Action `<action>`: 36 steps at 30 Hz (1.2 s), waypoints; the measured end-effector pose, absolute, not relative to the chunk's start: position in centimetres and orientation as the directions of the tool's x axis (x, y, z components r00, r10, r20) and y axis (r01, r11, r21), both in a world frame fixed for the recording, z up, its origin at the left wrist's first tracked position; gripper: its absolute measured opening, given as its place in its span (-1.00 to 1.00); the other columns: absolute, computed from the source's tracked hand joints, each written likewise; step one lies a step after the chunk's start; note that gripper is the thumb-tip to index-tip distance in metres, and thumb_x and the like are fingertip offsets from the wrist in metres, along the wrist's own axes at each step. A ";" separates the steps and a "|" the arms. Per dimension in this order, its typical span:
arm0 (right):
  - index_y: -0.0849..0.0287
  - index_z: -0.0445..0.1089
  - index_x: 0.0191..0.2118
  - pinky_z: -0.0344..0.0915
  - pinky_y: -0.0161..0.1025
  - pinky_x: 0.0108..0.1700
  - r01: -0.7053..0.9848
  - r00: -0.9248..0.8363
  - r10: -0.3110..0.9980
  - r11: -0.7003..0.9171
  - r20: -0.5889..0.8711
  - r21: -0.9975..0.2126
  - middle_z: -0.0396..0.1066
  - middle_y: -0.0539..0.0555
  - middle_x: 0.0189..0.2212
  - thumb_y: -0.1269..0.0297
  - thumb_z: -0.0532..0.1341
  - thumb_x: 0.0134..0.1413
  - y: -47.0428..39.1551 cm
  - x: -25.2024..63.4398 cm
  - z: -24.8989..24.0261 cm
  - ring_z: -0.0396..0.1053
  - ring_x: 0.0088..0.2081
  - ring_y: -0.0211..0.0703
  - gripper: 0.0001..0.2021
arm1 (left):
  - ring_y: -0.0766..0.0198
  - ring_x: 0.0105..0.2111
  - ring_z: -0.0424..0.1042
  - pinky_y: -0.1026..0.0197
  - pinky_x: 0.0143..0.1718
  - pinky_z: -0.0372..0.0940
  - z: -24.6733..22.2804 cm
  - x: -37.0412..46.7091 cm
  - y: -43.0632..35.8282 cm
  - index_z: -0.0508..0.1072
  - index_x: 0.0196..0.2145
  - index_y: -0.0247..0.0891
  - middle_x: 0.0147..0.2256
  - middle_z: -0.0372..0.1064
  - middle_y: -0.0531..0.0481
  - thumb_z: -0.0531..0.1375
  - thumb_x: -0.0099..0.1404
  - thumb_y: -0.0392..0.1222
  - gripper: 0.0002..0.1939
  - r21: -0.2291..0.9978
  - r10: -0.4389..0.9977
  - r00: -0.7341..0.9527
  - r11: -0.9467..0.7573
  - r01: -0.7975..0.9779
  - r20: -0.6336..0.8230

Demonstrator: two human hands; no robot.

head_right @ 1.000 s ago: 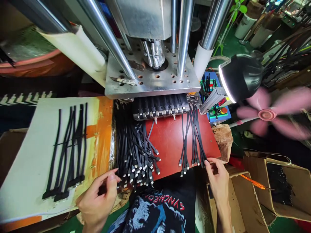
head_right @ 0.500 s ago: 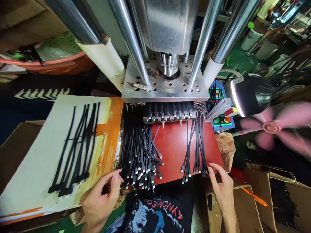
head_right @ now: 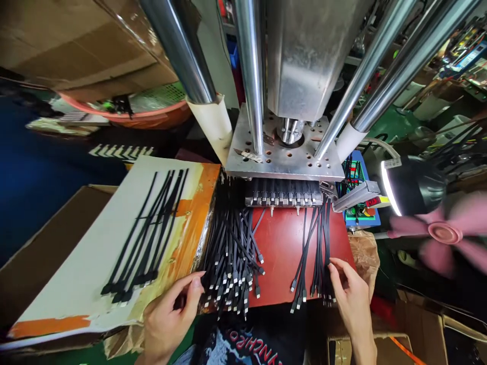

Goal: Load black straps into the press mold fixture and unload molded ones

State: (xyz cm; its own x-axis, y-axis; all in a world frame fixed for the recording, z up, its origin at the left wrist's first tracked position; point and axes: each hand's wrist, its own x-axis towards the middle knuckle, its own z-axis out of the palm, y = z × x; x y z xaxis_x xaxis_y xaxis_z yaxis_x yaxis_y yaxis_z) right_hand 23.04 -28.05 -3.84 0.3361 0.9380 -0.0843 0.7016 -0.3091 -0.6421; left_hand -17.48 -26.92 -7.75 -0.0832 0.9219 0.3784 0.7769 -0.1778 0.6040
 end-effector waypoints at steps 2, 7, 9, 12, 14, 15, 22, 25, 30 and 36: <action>0.11 0.61 -0.06 0.45 -0.23 -0.30 0.724 0.298 0.954 -0.257 -0.045 -0.640 0.65 0.13 -0.14 -0.13 0.23 0.31 -26.7 22.9 -3.4 0.56 -0.29 -0.07 -0.58 | 0.39 -0.51 0.58 0.40 -0.36 0.42 -7.7 -17.4 -27.0 0.63 -0.16 -0.22 -0.42 0.63 0.08 0.20 0.50 -0.13 -0.80 0.616 0.924 -0.092 -0.171 0.769 0.372; 0.08 0.56 0.00 0.45 -0.19 -0.18 0.779 0.111 0.992 -0.048 0.061 -0.625 0.61 0.10 -0.14 -0.03 0.24 0.35 -22.0 21.5 -0.3 0.54 -0.22 -0.06 -0.67 | 0.37 -0.57 0.53 0.37 -0.43 0.41 -7.5 -17.2 -27.0 0.65 -0.19 -0.21 -0.47 0.60 0.08 0.19 0.50 -0.12 -0.77 0.656 0.938 -0.132 -0.120 0.745 0.322; 0.07 0.53 0.02 0.42 -0.19 -0.18 0.779 -0.005 0.995 0.066 0.098 -0.623 0.57 0.08 -0.21 0.02 0.24 0.36 -19.7 20.7 1.3 0.50 -0.25 -0.08 -0.70 | 0.37 -0.57 0.52 0.37 -0.44 0.41 -7.3 -17.0 -27.0 0.65 -0.19 -0.21 -0.48 0.59 0.08 0.20 0.49 -0.13 -0.78 0.672 0.937 -0.142 -0.119 0.731 0.320; 0.08 0.51 0.02 0.38 -0.21 -0.22 0.758 -0.151 0.981 0.195 0.124 -0.622 0.51 0.05 -0.28 0.05 0.23 0.38 -16.0 19.7 3.0 0.44 -0.32 -0.13 -0.73 | 0.39 -0.58 0.50 0.38 -0.44 0.40 -7.2 -16.9 -27.0 0.65 -0.18 -0.23 -0.49 0.58 0.08 0.21 0.49 -0.16 -0.79 0.689 0.934 -0.149 -0.125 0.714 0.324; 0.09 0.51 0.00 0.36 -0.21 -0.26 0.748 -0.193 0.972 0.235 0.136 -0.621 0.48 0.03 -0.33 0.02 0.21 0.39 -13.3 19.1 3.5 0.41 -0.36 -0.15 -0.71 | 0.39 -0.60 0.48 0.38 -0.45 0.40 -7.1 -16.8 -26.9 0.64 -0.18 -0.24 -0.50 0.58 0.08 0.19 0.50 -0.16 -0.78 0.699 0.935 -0.151 -0.127 0.704 0.322; 0.10 0.51 0.00 0.34 -0.22 -0.28 0.748 -0.201 0.969 0.245 0.141 -0.617 0.47 0.02 -0.35 0.00 0.20 0.40 -11.9 18.8 3.5 0.39 -0.38 -0.16 -0.69 | 0.40 -0.61 0.47 0.38 -0.45 0.41 -7.1 -16.8 -26.9 0.63 -0.17 -0.25 -0.49 0.58 0.08 0.18 0.50 -0.16 -0.78 0.702 0.934 -0.151 -0.130 0.700 0.323; 0.20 0.48 0.17 0.42 -0.10 -0.10 0.850 -0.309 0.915 0.388 0.259 -0.355 0.57 0.19 -0.17 0.10 0.10 0.43 -3.2 17.0 1.7 0.52 -0.23 -0.02 -0.60 | 0.38 -0.60 0.46 0.36 -0.47 0.42 -7.4 -16.8 -27.2 0.62 -0.14 -0.22 -0.46 0.58 0.10 0.19 0.49 -0.19 -0.82 0.719 0.938 -0.140 -0.143 0.680 0.318; 0.24 0.54 0.03 0.43 0.07 0.01 0.903 -0.269 0.918 0.346 0.290 -0.256 0.59 0.31 -0.17 0.20 0.08 0.39 0.2 15.9 0.7 0.55 -0.16 0.14 -0.65 | 0.33 -0.60 0.48 0.32 -0.46 0.44 -7.3 -16.6 -27.1 0.62 -0.15 -0.20 -0.46 0.58 0.08 0.17 0.50 -0.16 -0.79 0.725 0.938 -0.163 -0.119 0.678 0.307; 0.27 0.53 0.00 0.42 0.14 0.01 0.900 -0.264 0.883 0.371 0.387 -0.231 0.59 0.30 -0.29 0.27 0.03 0.35 5.0 13.6 0.6 0.52 -0.15 0.15 -0.64 | 0.34 -0.56 0.53 0.35 -0.44 0.46 -6.6 -16.4 -27.1 0.63 -0.19 -0.20 -0.43 0.62 0.06 0.16 0.50 -0.13 -0.75 0.768 0.940 -0.214 -0.073 0.636 0.266; 0.21 0.57 -0.14 0.33 -0.17 -0.25 0.909 -0.256 0.852 0.374 0.457 -0.186 0.50 0.11 -0.50 0.17 0.07 0.39 -1.9 13.3 1.8 0.44 -0.42 -0.10 -0.66 | 0.34 -0.50 0.56 0.35 -0.37 0.47 -4.6 -15.8 -27.4 0.61 -0.17 -0.18 -0.45 0.58 0.10 0.16 0.49 -0.16 -0.79 0.840 0.940 -0.205 -0.128 0.527 0.272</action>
State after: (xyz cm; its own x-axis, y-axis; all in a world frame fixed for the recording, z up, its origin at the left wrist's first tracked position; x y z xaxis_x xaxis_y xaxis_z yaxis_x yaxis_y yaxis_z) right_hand 13.28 -1.90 1.78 -0.2563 0.8517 0.4570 0.9087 0.3735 -0.1865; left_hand -15.83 -27.44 -4.61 -0.2049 0.9403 0.2717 0.5270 -0.1280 0.8402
